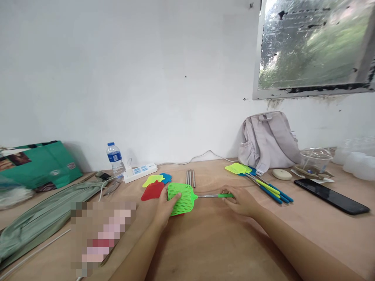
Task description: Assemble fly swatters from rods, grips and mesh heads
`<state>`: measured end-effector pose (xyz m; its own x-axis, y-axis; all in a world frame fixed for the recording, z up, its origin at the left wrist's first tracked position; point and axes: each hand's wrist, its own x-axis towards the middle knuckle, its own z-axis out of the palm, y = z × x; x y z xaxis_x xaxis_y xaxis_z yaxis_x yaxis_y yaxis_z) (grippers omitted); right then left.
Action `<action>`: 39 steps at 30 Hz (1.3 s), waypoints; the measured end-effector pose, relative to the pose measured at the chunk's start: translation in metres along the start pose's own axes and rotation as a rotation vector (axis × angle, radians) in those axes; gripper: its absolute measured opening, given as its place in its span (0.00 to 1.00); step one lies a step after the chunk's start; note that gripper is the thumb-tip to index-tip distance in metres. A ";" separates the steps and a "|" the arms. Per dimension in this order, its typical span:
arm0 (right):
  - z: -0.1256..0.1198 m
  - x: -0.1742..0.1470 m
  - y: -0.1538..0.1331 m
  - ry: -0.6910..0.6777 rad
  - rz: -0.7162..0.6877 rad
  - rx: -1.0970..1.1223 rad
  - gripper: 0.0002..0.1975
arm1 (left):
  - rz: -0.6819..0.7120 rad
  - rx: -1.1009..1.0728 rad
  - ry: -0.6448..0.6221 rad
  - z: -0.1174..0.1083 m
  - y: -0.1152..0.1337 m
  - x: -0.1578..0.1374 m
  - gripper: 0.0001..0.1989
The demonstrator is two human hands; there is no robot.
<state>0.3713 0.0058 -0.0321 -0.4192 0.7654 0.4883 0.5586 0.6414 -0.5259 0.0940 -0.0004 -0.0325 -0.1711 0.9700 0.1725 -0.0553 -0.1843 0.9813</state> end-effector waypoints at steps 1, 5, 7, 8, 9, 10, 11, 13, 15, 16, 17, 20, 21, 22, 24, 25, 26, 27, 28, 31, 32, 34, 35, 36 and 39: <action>0.000 0.000 0.000 -0.002 -0.003 -0.008 0.10 | 0.010 0.030 0.005 0.000 0.000 0.000 0.22; 0.000 0.000 0.000 -0.002 -0.033 -0.045 0.11 | 0.040 0.137 0.030 0.000 0.001 -0.001 0.22; 0.000 0.000 0.000 0.010 -0.049 -0.061 0.11 | 0.057 0.172 0.029 0.000 0.002 -0.001 0.22; 0.000 0.000 0.000 0.015 -0.055 -0.070 0.11 | 0.068 0.184 0.027 -0.001 0.002 -0.001 0.22; 0.000 0.000 0.000 0.015 -0.057 -0.081 0.11 | 0.078 0.197 0.026 -0.001 0.003 -0.001 0.22; 0.000 -0.001 -0.001 0.011 -0.058 -0.091 0.10 | 0.085 0.212 0.028 -0.001 0.003 -0.001 0.23; -0.001 -0.001 -0.002 0.004 -0.058 -0.102 0.10 | 0.089 0.230 0.032 -0.001 0.003 -0.001 0.23; -0.001 -0.001 -0.004 -0.011 -0.054 -0.126 0.10 | 0.093 0.265 0.040 -0.001 0.004 -0.002 0.23; -0.002 -0.001 -0.005 -0.023 -0.049 -0.148 0.11 | 0.097 0.296 0.046 -0.002 0.004 -0.003 0.23; -0.002 -0.001 -0.005 -0.026 -0.046 -0.157 0.10 | 0.101 0.311 0.050 -0.002 0.004 -0.003 0.23; -0.002 -0.001 -0.005 -0.027 -0.046 -0.166 0.10 | 0.105 0.327 0.050 -0.002 0.004 -0.003 0.23; -0.002 -0.002 -0.005 -0.021 -0.055 -0.183 0.11 | 0.130 0.372 0.027 -0.003 0.001 -0.003 0.22; -0.002 -0.002 -0.005 -0.016 -0.060 -0.187 0.12 | 0.144 0.385 0.023 -0.003 0.000 -0.003 0.22; -0.002 -0.002 -0.005 -0.011 -0.063 -0.190 0.12 | 0.158 0.396 0.024 -0.003 -0.001 -0.003 0.23; -0.002 -0.001 -0.005 -0.006 -0.062 -0.196 0.12 | 0.182 0.421 0.027 -0.002 -0.001 -0.003 0.23; -0.002 -0.001 -0.005 -0.006 -0.060 -0.199 0.12 | 0.189 0.436 0.023 -0.002 -0.001 -0.004 0.23; -0.001 -0.001 -0.005 -0.005 -0.057 -0.201 0.12 | 0.194 0.453 0.015 -0.001 -0.001 -0.005 0.23; -0.001 -0.001 -0.005 -0.002 -0.053 -0.202 0.12 | 0.201 0.469 0.009 -0.001 0.000 -0.005 0.22; -0.001 -0.001 -0.005 0.004 -0.048 -0.201 0.12 | 0.207 0.485 0.010 -0.001 0.001 -0.005 0.22; 0.000 -0.001 -0.005 0.021 -0.030 -0.192 0.11 | 0.218 0.513 0.027 -0.002 0.002 -0.005 0.21; 0.000 -0.001 -0.006 0.023 -0.026 -0.188 0.11 | 0.217 0.516 0.031 -0.002 0.002 -0.005 0.22; 0.000 -0.001 -0.007 0.022 -0.022 -0.177 0.11 | 0.210 0.516 0.031 -0.002 0.002 -0.005 0.22; 0.000 -0.001 -0.008 0.022 -0.019 -0.172 0.11 | 0.209 0.514 0.031 -0.002 0.002 -0.005 0.21; 0.000 -0.001 -0.008 0.024 -0.016 -0.167 0.11 | 0.210 0.511 0.032 -0.002 0.002 -0.005 0.21; 0.000 -0.001 -0.010 0.025 -0.004 -0.143 0.11 | 0.211 0.497 0.037 -0.001 0.003 -0.005 0.21</action>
<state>0.3665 -0.0014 -0.0271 -0.4050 0.7602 0.5081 0.6542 0.6291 -0.4198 0.0935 -0.0063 -0.0302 -0.1633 0.9123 0.3755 0.4548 -0.2682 0.8493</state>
